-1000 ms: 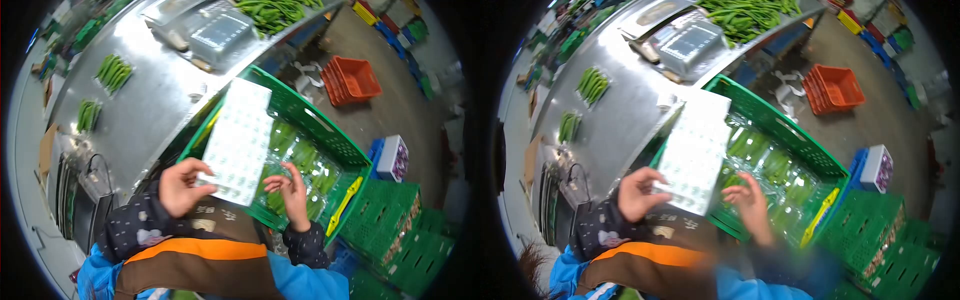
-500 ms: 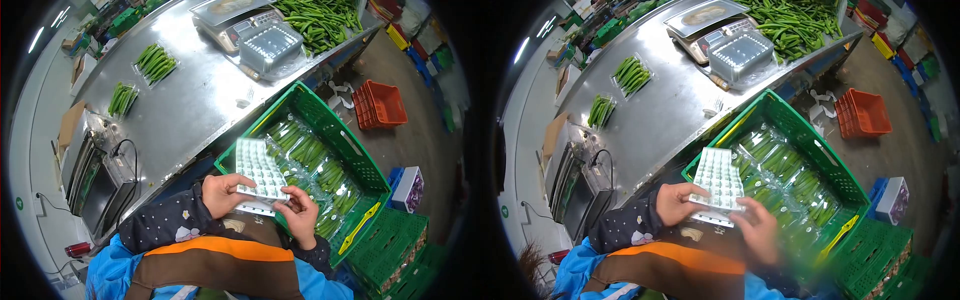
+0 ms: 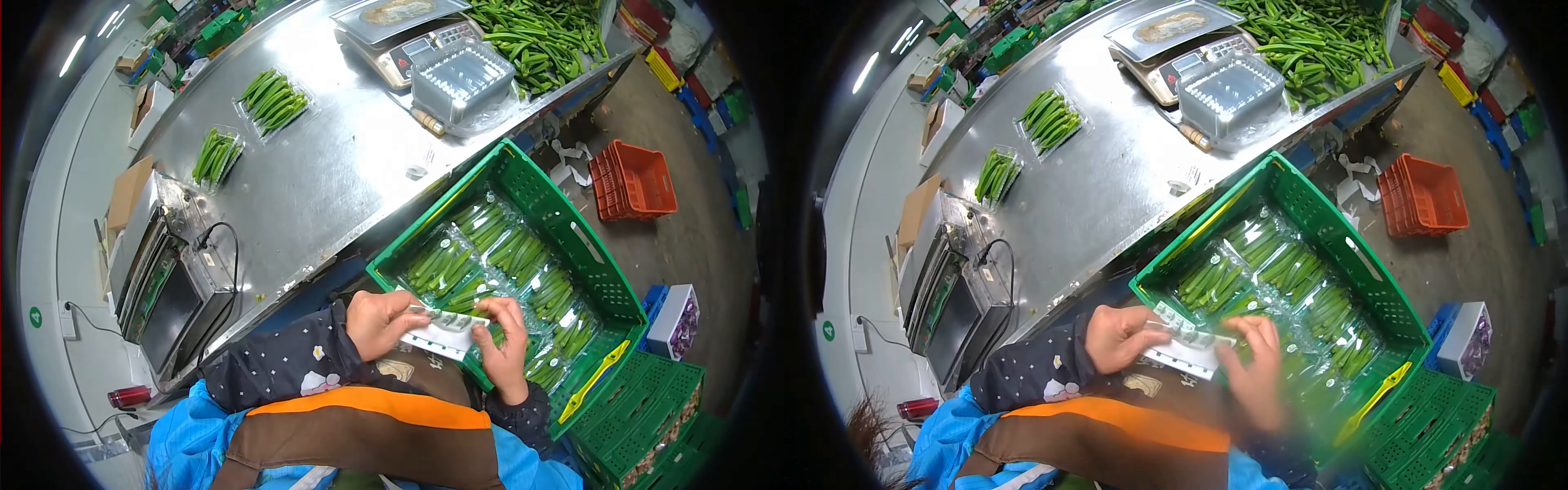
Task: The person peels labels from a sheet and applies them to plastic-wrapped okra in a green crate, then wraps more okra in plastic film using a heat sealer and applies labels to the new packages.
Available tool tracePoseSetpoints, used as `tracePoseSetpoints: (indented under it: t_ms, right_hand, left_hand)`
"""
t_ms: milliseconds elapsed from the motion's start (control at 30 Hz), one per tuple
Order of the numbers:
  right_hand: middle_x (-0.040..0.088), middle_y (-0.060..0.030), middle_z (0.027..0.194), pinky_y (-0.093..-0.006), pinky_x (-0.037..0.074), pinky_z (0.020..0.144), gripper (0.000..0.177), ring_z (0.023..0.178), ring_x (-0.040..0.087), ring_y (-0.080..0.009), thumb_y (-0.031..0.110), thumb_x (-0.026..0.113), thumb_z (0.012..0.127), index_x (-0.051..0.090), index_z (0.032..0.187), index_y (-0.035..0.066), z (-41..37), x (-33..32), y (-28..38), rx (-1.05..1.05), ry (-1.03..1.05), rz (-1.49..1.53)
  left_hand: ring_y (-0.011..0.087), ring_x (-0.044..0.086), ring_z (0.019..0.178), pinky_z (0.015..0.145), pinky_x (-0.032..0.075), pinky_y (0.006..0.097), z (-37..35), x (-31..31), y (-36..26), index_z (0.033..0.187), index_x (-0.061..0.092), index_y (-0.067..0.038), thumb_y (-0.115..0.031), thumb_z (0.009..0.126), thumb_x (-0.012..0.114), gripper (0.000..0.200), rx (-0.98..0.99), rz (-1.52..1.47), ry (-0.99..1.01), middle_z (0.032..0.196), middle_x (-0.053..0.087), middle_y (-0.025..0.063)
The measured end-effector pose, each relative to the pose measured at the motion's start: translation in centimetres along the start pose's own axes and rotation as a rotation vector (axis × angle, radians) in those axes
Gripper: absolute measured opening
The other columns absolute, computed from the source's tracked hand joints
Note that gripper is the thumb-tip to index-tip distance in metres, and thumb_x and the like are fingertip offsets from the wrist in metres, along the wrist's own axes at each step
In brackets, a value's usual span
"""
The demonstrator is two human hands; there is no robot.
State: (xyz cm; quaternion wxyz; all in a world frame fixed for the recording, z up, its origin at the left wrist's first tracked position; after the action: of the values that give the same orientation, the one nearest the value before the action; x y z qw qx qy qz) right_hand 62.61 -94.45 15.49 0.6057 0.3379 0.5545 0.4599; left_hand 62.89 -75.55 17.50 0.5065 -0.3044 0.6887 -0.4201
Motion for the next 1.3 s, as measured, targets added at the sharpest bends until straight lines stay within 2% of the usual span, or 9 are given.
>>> tracePoseSetpoints:
  t_ms: [267, 400, 533, 567, 800, 933, 1033, 1100, 1300]
  right_hand:
    - [0.06, -0.0088, 0.091, -0.0339, 0.042, 0.069, 0.022, 0.08, 0.053, -0.0252, 0.008, 0.073, 0.06, 0.066, 0.08, 0.007, 3.1, 2.1, 6.8, -0.392, 0.122, -0.097]
    - [0.061, -0.0052, 0.086, -0.0332, 0.041, 0.063, 0.02, 0.076, 0.053, -0.0234, 0.007, 0.072, 0.058, 0.066, 0.077, 0.009, 2.3, 2.2, 6.6, -0.55, 0.085, -0.127]
    - [0.061, -0.0028, 0.086, -0.0354, 0.042, 0.066, 0.021, 0.076, 0.054, -0.0236, 0.007, 0.071, 0.06, 0.066, 0.079, 0.011, 0.7, 1.9, 6.1, -0.64, 0.038, -0.233]
    - [0.061, -0.0028, 0.086, -0.0354, 0.042, 0.066, 0.021, 0.076, 0.054, -0.0236, 0.007, 0.071, 0.06, 0.066, 0.079, 0.011, 0.6, 1.9, 5.8, -0.638, 0.041, -0.233]
    - [0.065, -0.0087, 0.083, -0.0321, 0.045, 0.075, 0.048, 0.077, 0.059, -0.0233, 0.004, 0.074, 0.063, 0.056, 0.107, 0.005, 0.7, 2.3, 0.5, 0.035, 0.172, 0.287]
    - [0.063, -0.0041, 0.073, -0.0311, 0.039, 0.055, 0.029, 0.063, 0.058, -0.0217, -0.001, 0.074, 0.058, 0.062, 0.083, 0.008, 0.4, 1.6, 3.8, -0.599, 0.033, -0.04]
    - [0.062, -0.0066, 0.08, -0.0312, 0.046, 0.063, 0.024, 0.072, 0.059, -0.0183, -0.003, 0.07, 0.067, 0.06, 0.088, 0.006, 1.2, 2.0, -0.4, -0.1, 0.317, 0.522]
    - [0.06, -0.0052, 0.079, -0.0248, 0.049, 0.067, 0.041, 0.073, 0.059, -0.013, -0.008, 0.064, 0.071, 0.046, 0.106, 0.004, 4.1, -0.9, -6.6, 0.287, 0.001, 0.85]
    - [0.061, -0.003, 0.068, -0.0244, 0.04, 0.053, 0.039, 0.052, 0.048, -0.0093, -0.001, 0.067, 0.068, 0.047, 0.101, 0.005, 11.3, -8.4, -25.7, 0.257, -0.16, -0.378]
  left_hand:
    - [0.0278, 0.058, 0.054, 0.049, 0.046, 0.0316, -0.1, 1.3, -0.5, 0.084, 0.065, -0.007, -0.02, 0.081, 0.064, 0.013, 0.145, 0.204, 0.077, 0.065, 0.06, 0.0113]
    - [0.0241, 0.059, 0.055, 0.051, 0.046, 0.0299, -0.2, 0.9, -1.1, 0.089, 0.065, -0.007, -0.022, 0.08, 0.065, 0.017, 0.16, 0.217, 0.087, 0.066, 0.06, 0.0114]
    - [0.0116, 0.061, 0.064, 0.058, 0.048, 0.0239, -0.9, 3.1, 0.7, 0.099, 0.062, -0.001, -0.014, 0.084, 0.061, 0.02, -0.222, -0.202, 0.382, 0.077, 0.065, 0.0089]
    - [0.0084, 0.06, 0.069, 0.061, 0.049, 0.022, -1.6, 3.9, 1.6, 0.102, 0.061, 0.001, -0.01, 0.085, 0.059, 0.021, -0.444, -0.48, 0.414, 0.081, 0.066, 0.0079]
    - [0.0105, 0.061, 0.073, 0.064, 0.053, 0.0239, -1.6, 4.2, 2.9, 0.105, 0.058, 0.006, -0.005, 0.086, 0.056, 0.022, -0.421, -0.454, 0.398, 0.086, 0.065, 0.0092]
    - [0.0116, 0.061, 0.075, 0.066, 0.053, 0.0239, -1.5, 4.3, 2.3, 0.106, 0.057, 0.007, -0.006, 0.086, 0.056, 0.023, -0.574, -0.568, 0.406, 0.088, 0.065, 0.0099]
    - [0.0105, 0.06, 0.079, 0.066, 0.053, 0.0218, -1.5, 4.5, 2.8, 0.107, 0.056, 0.008, -0.004, 0.085, 0.057, 0.025, -0.602, -0.622, 0.435, 0.092, 0.064, 0.009]
    - [0.0093, 0.06, 0.079, 0.066, 0.052, 0.0211, -1.6, 4.3, 2.9, 0.105, 0.058, 0.008, -0.004, 0.085, 0.058, 0.023, -0.613, -0.595, 0.444, 0.091, 0.065, 0.008]
    - [0.0066, 0.059, 0.076, 0.065, 0.049, 0.02, -2.5, 4.3, 4.3, 0.102, 0.059, 0.008, -0.006, 0.085, 0.059, 0.022, -0.651, -0.602, 0.393, 0.087, 0.066, 0.0077]
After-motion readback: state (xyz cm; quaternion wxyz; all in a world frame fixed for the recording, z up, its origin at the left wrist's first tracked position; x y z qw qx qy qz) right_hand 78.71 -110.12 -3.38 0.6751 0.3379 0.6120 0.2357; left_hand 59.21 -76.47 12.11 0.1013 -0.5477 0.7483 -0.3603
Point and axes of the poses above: each hand's wrist, its own z-axis towards the middle knuckle, its own x-axis out of the palm, y = z × x, the point moved 7 cm from there along z, towards the middle knuckle
